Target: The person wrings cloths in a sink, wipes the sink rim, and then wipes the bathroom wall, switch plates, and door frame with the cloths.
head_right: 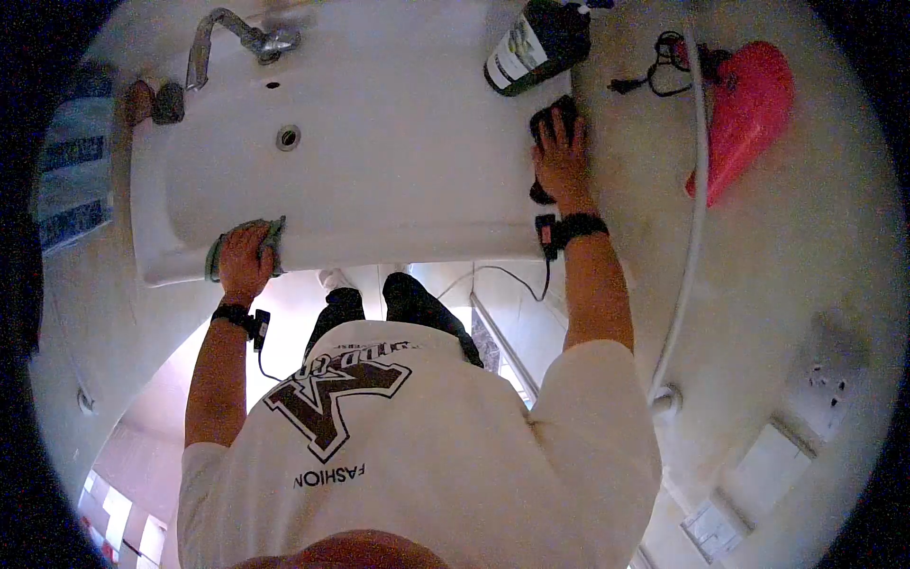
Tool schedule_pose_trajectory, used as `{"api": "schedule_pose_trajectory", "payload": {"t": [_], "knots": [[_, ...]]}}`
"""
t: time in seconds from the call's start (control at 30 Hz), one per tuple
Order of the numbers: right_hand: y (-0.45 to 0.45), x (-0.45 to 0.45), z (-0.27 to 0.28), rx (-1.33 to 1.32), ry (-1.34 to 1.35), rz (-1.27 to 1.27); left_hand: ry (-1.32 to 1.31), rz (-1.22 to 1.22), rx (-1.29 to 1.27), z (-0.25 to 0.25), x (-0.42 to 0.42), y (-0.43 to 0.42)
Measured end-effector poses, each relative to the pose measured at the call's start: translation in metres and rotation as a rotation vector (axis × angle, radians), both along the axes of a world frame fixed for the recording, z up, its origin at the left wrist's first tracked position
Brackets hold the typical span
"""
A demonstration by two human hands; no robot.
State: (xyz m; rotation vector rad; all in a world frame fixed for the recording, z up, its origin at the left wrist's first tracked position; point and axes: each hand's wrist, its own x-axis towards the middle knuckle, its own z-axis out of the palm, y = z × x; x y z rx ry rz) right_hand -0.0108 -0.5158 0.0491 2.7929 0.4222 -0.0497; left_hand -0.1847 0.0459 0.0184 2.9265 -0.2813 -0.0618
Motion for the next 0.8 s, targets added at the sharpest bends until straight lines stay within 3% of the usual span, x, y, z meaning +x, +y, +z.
{"api": "schedule_pose_trajectory", "payload": {"t": [0.07,0.13,0.2,0.33,0.4,0.47,0.53,0.57,0.7,0.8], "knots": [[0.01,0.028,0.012,-0.364,0.115,0.07,-0.028,-0.007,-0.038,0.002,0.0,0.0],[-0.002,0.05,0.005,-0.32,0.1,0.092,-0.056,-0.013,-0.071,0.002,0.0,0.0],[-0.019,0.082,-0.008,-0.223,-0.03,0.379,-0.04,-0.009,-0.057,0.0,0.0,0.001],[-0.035,0.137,-0.046,-0.296,-0.08,0.252,-0.008,-0.011,-0.016,0.003,0.003,-0.002],[-0.039,0.155,-0.054,0.694,-0.158,0.335,0.0,-0.028,0.021,0.002,0.004,-0.001],[-0.044,0.147,-0.055,-0.009,-0.197,0.207,0.032,-0.025,0.02,0.004,0.007,-0.003],[-0.057,0.156,-0.062,-0.142,-0.027,0.058,0.061,-0.026,0.011,0.002,0.005,-0.006],[-0.004,0.123,0.001,-0.382,0.072,0.088,0.037,-0.026,0.016,-0.001,0.003,-0.004],[-0.029,0.088,-0.032,-0.073,-0.179,0.122,0.003,-0.029,0.017,0.003,0.003,-0.005],[-0.014,0.04,-0.011,-0.163,-0.02,0.003,-0.009,-0.041,0.015,0.0,0.003,-0.004]]}}
